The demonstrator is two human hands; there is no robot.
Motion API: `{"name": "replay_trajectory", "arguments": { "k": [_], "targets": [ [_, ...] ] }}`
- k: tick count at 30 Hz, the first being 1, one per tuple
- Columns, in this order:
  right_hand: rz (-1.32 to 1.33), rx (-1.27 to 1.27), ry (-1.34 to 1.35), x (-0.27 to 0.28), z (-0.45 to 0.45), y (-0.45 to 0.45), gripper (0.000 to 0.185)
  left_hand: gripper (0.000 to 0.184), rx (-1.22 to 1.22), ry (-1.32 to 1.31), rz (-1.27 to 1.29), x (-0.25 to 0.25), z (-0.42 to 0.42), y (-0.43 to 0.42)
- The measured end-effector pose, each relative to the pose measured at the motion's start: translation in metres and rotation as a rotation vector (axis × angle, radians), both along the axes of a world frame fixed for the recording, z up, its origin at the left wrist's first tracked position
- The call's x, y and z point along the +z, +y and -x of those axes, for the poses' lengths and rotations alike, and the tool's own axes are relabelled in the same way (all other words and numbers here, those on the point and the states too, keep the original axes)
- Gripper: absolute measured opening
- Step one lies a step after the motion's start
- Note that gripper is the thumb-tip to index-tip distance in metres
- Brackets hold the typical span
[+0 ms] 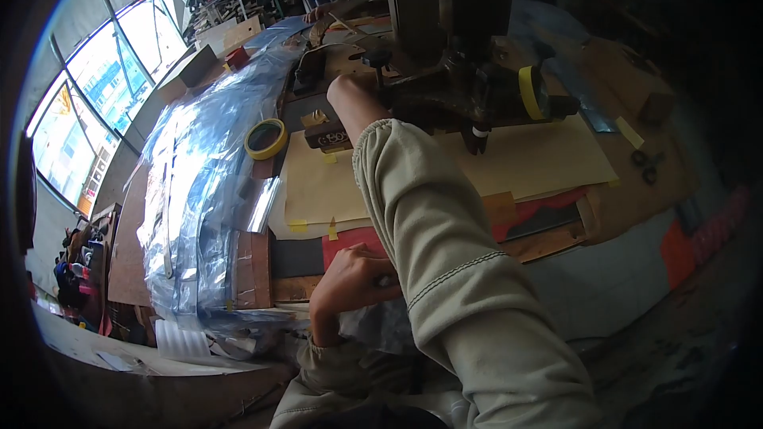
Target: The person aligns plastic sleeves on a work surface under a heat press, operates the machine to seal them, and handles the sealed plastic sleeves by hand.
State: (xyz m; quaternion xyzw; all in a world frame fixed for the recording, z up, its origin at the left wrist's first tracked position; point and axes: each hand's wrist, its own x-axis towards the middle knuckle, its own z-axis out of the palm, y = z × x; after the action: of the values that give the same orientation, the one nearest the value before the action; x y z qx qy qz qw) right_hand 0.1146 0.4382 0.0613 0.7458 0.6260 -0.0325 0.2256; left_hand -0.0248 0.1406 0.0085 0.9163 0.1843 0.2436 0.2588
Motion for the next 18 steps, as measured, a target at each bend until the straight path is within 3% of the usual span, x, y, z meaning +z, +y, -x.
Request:
{"name": "replay_trajectory", "arguments": {
  "k": [18],
  "targets": [
    [0.037, -0.086, -0.109, -0.004, -0.007, -0.002, 0.026, 0.025, 0.023, 0.017, -0.020, -0.004, 0.000, 0.000]
  ]
}}
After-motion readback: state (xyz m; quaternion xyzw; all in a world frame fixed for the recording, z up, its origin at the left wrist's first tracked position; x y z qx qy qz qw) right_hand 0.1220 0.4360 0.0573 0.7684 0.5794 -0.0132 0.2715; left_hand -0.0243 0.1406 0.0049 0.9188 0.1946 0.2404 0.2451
